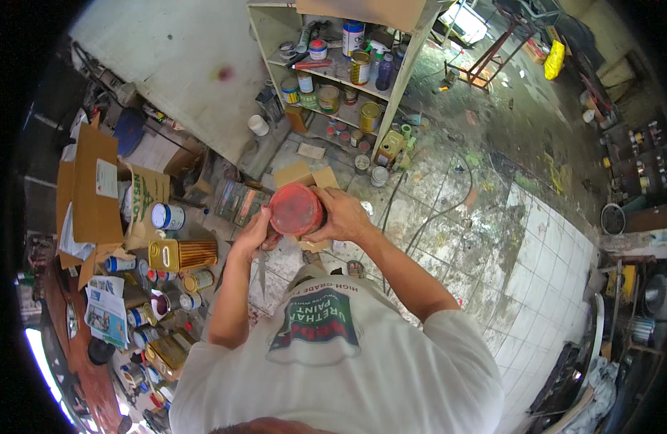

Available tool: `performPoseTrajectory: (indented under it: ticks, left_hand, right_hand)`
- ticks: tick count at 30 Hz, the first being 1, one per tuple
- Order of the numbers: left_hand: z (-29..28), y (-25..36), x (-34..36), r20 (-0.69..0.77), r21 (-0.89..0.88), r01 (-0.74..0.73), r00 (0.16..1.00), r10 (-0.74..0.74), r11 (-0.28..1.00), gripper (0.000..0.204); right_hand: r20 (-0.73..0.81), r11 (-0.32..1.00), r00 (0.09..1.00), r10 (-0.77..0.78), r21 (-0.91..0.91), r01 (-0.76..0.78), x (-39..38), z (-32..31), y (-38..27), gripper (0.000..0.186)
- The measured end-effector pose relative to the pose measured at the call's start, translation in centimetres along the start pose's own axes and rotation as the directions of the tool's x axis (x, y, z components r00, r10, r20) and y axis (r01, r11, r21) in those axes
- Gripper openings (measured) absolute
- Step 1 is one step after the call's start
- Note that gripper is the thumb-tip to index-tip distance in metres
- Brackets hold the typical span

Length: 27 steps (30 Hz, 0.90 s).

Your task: The person opens a red paint can, stirs the contents with a stick, and transfers some paint into a smaller container. They then walk to a shelf, place the can back, and retrieve another can to open and inspect. The person pours paint between containers and uses a cloth to wipe the rim of a can.

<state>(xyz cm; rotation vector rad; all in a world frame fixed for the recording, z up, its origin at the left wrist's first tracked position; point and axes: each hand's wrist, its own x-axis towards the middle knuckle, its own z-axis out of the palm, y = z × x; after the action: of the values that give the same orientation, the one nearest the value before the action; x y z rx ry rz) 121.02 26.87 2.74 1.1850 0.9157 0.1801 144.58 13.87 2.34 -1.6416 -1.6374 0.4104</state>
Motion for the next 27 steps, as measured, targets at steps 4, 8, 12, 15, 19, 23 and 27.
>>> performPoseTrajectory:
  ticks: [4, 8, 12, 15, 19, 23, 27]
  left_hand:
    - [-3.3, -0.1, 3.6, 0.156, -0.167, 0.068, 0.987, -0.042, 0.984, 0.055]
    - [-4.7, 0.0, 6.9, 0.151, -0.388, -0.028, 0.984, 0.093, 0.921, 0.058]
    - [-5.4, -1.8, 11.3, -0.025, -0.447, -0.143, 0.989, 0.148, 0.883, 0.070]
    - [-3.8, -3.8, 15.2, -0.213, -0.301, -0.269, 0.954, 0.211, 0.915, 0.079]
    - [-2.7, -3.9, 18.0, -0.233, -0.249, -0.394, 0.911, 0.341, 0.884, 0.088]
    - [-0.8, -2.6, 20.7, -0.287, -0.295, -0.420, 0.896, 0.339, 0.858, 0.087]
    - [-0.5, -2.2, 25.1, -0.376, -0.311, -0.446, 0.869, 0.322, 0.839, 0.082]
  right_hand:
    - [0.132, 0.998, 0.991, 0.005, -0.061, 0.003, 4.5, 1.8, 1.5, 0.108]
    - [0.265, 0.976, 0.947, 0.183, -0.161, -0.143, 8.4, 1.9, 1.3, 0.116]
    - [0.434, 0.866, 0.770, 0.467, -0.050, -0.497, 10.7, 0.5, 0.5, 0.103]
    - [0.126, 0.694, 0.855, 0.502, 0.530, -0.486, 8.2, 5.9, 5.1, 0.071]
    - [0.069, 0.566, 0.693, 0.718, 0.522, -0.639, 10.5, 6.2, 6.4, 0.053]
    - [-0.238, 0.759, 0.797, 0.555, 0.538, -0.368, 13.1, 7.2, 9.4, 0.049]
    - [-0.140, 0.847, 0.872, 0.468, 0.353, -0.398, 17.4, 4.5, 12.9, 0.040]
